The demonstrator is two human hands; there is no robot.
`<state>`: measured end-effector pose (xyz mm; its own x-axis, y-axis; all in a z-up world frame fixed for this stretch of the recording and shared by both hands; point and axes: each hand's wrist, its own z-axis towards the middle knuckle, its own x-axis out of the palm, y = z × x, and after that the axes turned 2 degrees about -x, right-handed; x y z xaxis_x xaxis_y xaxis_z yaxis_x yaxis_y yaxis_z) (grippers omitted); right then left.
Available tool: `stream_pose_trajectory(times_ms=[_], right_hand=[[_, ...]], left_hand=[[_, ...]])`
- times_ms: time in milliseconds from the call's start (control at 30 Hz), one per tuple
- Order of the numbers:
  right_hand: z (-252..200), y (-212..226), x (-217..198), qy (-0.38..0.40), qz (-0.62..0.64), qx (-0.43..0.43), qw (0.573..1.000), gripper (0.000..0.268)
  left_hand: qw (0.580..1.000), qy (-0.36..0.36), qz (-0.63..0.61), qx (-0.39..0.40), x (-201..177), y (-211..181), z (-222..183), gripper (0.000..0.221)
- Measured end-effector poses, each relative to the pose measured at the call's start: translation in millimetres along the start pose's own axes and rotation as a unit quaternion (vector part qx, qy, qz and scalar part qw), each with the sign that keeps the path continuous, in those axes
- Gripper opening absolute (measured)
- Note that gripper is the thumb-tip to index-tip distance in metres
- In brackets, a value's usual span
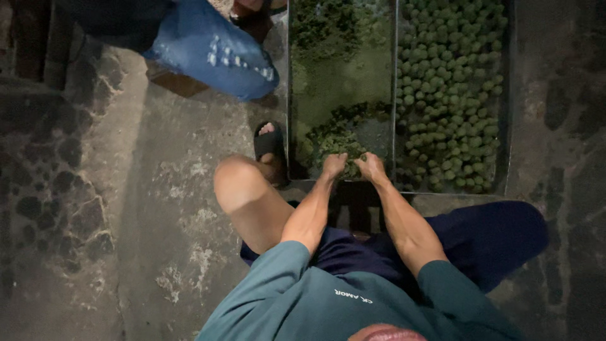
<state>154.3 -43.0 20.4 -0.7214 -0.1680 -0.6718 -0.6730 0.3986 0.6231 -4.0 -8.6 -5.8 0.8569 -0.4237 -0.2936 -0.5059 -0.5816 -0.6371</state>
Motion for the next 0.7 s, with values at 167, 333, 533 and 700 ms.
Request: stream_pose_trajectory(times_ms=[167,333,533,700], right_hand=[[-10,16,-8,-0.004,0.007,0.016,1.000,0.058],[-10,25,-19,-0.046,0.007,0.009,0.999,0.054],[-10,33,-16,-0.013,-0.009,-0.010,1.000,0.044],[0,33,-19,-0.044,-0.082,0.008,0.996,0.053]], left_hand=[[0.998,-0.012,-0.068,0.008,-13,0,-11,0.049],[0.990,-0.015,-0.136,0.027,-8,4,3,0.047],[0.995,-0.020,-0.099,-0.024,-14,14,15,0.057],[0.974,-0.134,0.079,0.168,-1,36,35,0.049]])
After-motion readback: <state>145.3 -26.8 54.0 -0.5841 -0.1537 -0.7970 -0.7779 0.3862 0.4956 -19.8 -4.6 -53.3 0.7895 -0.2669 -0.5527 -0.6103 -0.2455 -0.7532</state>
